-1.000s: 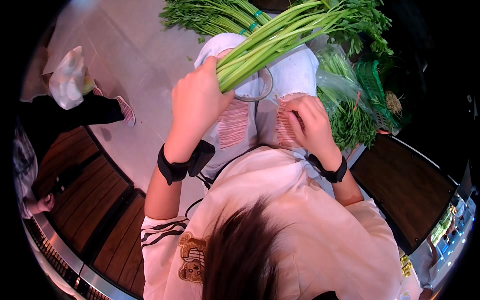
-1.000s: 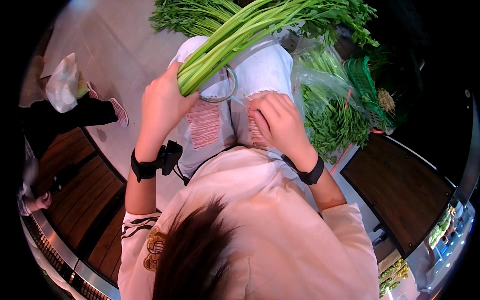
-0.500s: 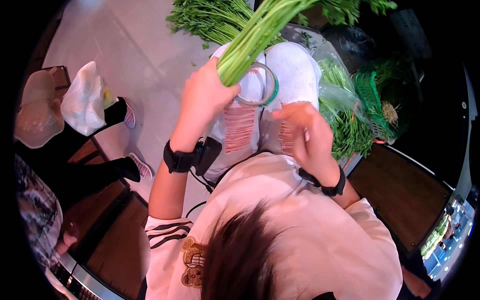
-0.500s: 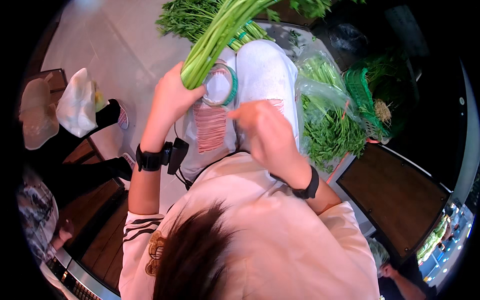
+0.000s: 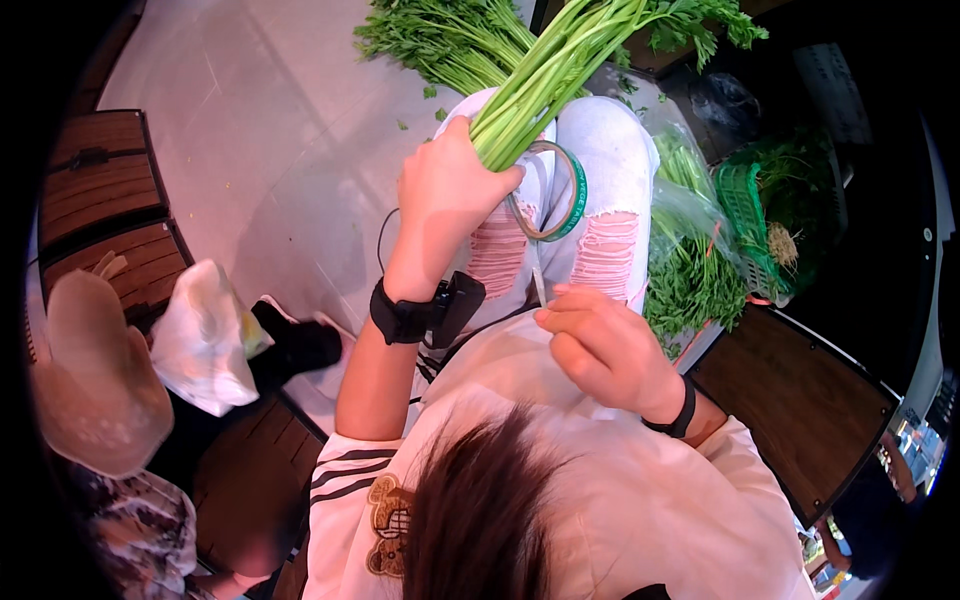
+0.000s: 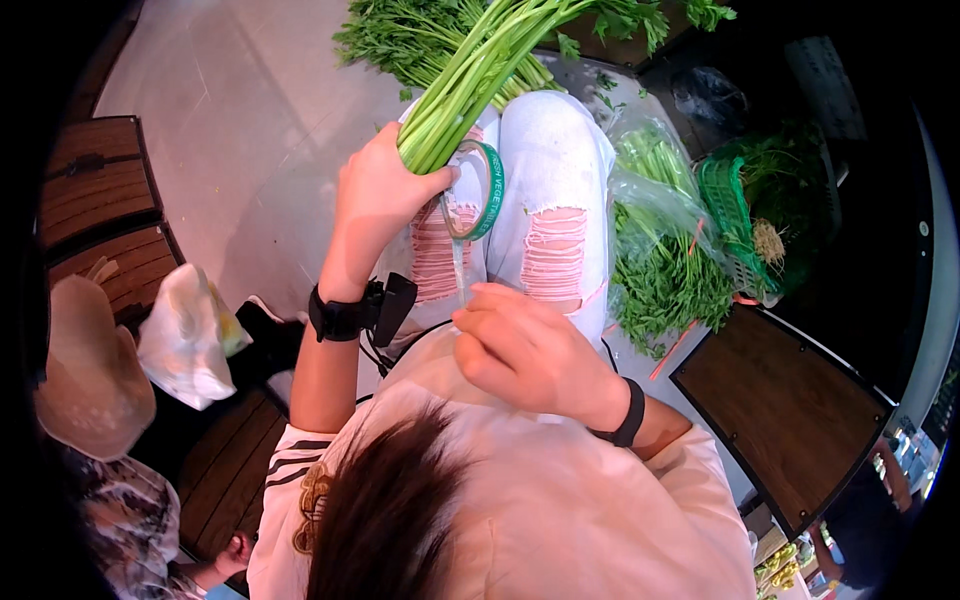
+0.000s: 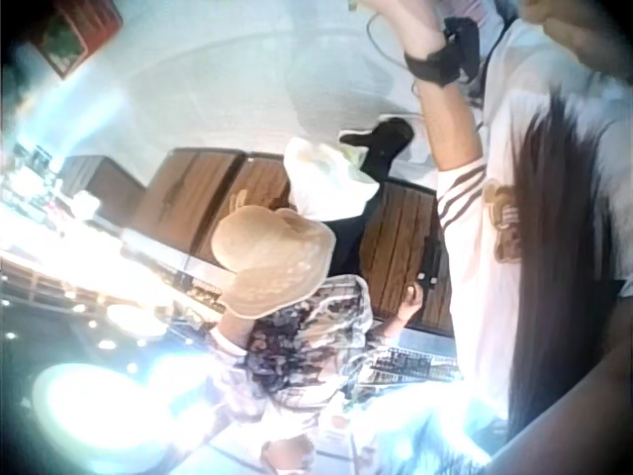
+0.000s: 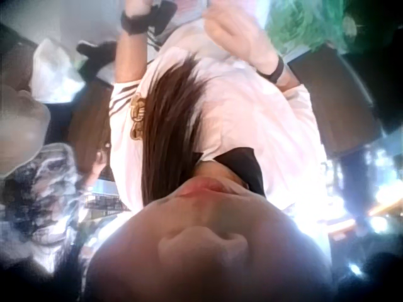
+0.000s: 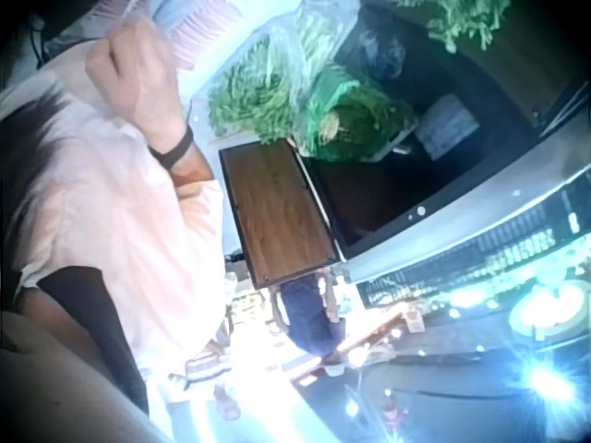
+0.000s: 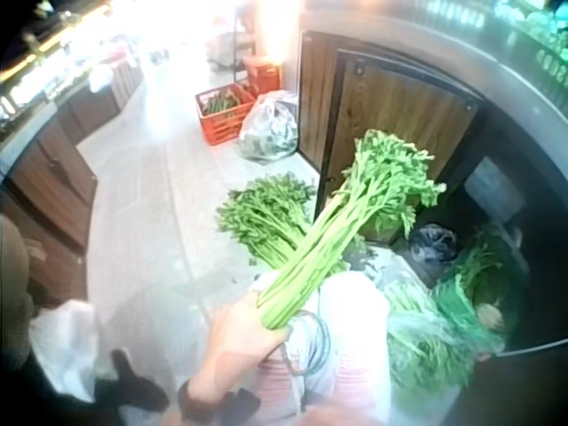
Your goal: The person bundles stalks of celery by hand, wrapping green adhesive tape around several stalks and pressing it to secure the bunch, then placing the finished bundles onto the floor.
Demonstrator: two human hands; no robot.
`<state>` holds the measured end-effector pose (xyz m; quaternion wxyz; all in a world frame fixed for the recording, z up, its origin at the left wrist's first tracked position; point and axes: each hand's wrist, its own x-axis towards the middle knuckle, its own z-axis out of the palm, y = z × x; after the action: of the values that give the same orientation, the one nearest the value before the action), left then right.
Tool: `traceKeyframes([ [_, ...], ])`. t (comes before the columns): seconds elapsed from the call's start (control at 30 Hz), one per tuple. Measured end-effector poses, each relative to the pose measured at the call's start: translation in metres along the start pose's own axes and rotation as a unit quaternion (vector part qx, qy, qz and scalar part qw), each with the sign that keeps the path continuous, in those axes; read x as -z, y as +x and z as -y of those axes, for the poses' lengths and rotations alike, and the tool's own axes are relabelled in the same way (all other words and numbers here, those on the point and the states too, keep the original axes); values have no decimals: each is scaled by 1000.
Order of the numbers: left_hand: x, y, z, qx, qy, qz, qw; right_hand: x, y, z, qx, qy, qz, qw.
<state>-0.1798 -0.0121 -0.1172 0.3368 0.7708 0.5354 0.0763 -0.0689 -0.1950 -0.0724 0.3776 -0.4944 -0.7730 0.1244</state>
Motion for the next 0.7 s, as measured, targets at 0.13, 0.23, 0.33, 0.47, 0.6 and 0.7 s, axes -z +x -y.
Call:
traceKeyframes([
  [0.13, -1, 2, 0, 5, -14, 2, 1000, -8, -4, 13, 37, -25, 21, 999],
  [0.23, -6, 4, 6, 1, -15, -21, 1000, -12, -13, 13, 27, 3, 38, 999],
  [0.33, -2, 8, 11, 1, -54, -11, 998, -8, -19, 14, 20, 13, 40, 999],
  [0.47, 5, 10, 15, 0, -81, 52, 995, 10, -30, 28, 40, 18, 40, 998],
  [0.6, 5, 8, 13, -7, -93, 47, 995, 24, -31, 35, 56, 18, 23, 998],
  [0.7, 6, 10, 10, 15, -97, 33, 995, 31, -31, 43, 120, 89, 30, 988],
])
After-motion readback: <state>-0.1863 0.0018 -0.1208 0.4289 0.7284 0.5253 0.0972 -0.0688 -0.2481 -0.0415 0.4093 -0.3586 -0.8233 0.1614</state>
